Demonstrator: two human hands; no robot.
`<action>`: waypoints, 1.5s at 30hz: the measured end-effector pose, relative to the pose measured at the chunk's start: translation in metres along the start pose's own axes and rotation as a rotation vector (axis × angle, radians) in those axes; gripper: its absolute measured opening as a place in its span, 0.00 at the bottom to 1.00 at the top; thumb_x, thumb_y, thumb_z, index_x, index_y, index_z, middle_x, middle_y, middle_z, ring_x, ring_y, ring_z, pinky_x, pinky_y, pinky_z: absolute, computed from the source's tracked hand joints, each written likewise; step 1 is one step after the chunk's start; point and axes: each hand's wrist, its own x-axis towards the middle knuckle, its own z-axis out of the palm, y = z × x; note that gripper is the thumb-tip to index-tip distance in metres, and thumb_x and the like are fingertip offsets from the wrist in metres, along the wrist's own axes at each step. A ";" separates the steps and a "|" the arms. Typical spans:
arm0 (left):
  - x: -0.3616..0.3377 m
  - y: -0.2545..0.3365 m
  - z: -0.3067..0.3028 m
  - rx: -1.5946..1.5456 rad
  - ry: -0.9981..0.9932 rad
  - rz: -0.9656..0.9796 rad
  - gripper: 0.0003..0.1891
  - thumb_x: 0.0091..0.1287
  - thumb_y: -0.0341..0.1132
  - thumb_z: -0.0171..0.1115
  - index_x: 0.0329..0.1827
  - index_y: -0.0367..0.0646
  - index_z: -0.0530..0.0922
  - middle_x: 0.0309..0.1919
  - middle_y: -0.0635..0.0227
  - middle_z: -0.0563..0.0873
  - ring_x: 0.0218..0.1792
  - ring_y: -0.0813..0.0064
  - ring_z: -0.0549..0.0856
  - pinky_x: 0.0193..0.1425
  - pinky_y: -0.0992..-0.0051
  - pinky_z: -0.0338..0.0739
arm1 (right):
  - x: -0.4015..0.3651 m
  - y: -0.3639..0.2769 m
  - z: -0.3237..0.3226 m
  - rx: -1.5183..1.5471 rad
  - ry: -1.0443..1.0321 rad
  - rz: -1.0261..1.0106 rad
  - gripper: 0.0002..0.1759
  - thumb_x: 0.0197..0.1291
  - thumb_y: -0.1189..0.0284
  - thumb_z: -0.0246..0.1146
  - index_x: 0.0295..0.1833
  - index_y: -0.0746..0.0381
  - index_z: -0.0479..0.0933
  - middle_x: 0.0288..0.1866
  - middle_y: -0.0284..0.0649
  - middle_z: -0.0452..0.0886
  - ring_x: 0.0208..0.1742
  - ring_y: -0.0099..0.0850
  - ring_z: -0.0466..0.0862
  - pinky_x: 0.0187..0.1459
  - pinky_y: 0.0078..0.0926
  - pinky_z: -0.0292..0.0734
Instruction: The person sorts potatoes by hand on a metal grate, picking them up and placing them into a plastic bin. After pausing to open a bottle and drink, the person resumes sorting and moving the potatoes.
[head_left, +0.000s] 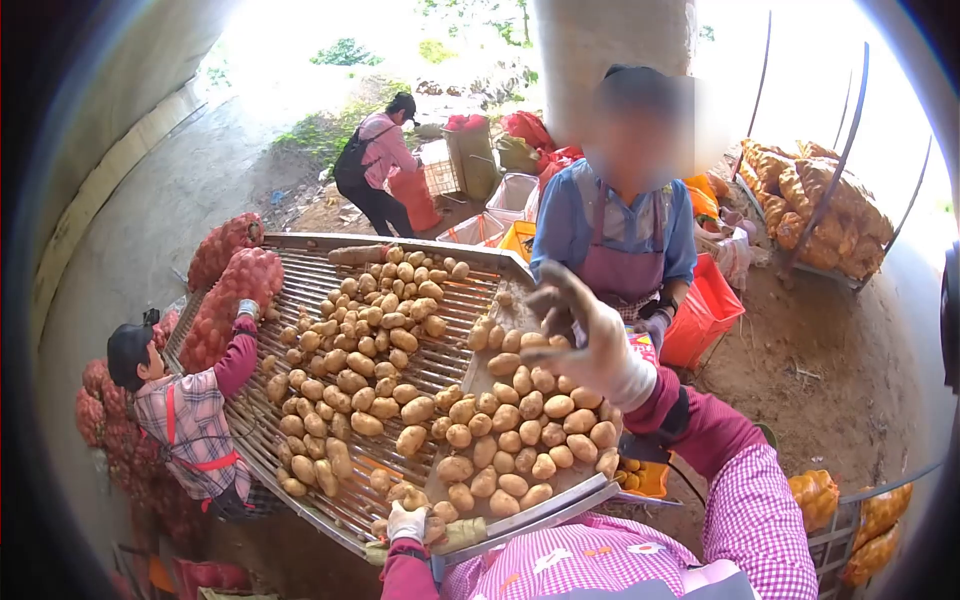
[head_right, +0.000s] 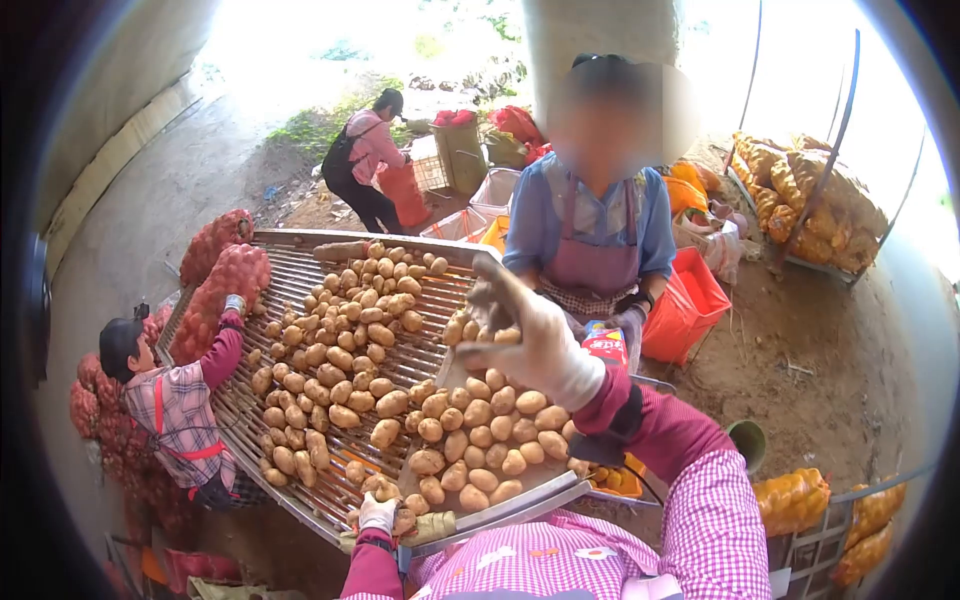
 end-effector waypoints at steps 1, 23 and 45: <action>0.002 -0.003 0.002 -0.010 0.012 0.018 0.41 0.54 0.56 0.83 0.66 0.41 0.80 0.56 0.45 0.91 0.61 0.44 0.89 0.66 0.54 0.82 | 0.009 -0.006 0.000 0.131 0.025 0.136 0.61 0.51 0.72 0.87 0.88 0.61 0.61 0.56 0.39 0.87 0.42 0.19 0.82 0.47 0.21 0.81; 0.027 -0.028 0.022 -0.105 0.024 0.089 0.41 0.56 0.49 0.86 0.67 0.35 0.79 0.56 0.44 0.91 0.60 0.45 0.89 0.66 0.57 0.82 | 0.079 -0.095 0.038 0.974 -0.031 0.438 0.16 0.74 0.59 0.73 0.52 0.60 0.83 0.28 0.25 0.80 0.23 0.11 0.71 0.23 0.15 0.61; 0.004 -0.008 0.005 -0.066 0.023 0.090 0.36 0.57 0.49 0.84 0.63 0.36 0.81 0.53 0.44 0.92 0.56 0.46 0.91 0.62 0.57 0.83 | -0.296 0.088 0.025 -0.262 -0.854 0.904 0.22 0.69 0.52 0.69 0.55 0.59 0.89 0.46 0.53 0.91 0.50 0.53 0.91 0.57 0.48 0.84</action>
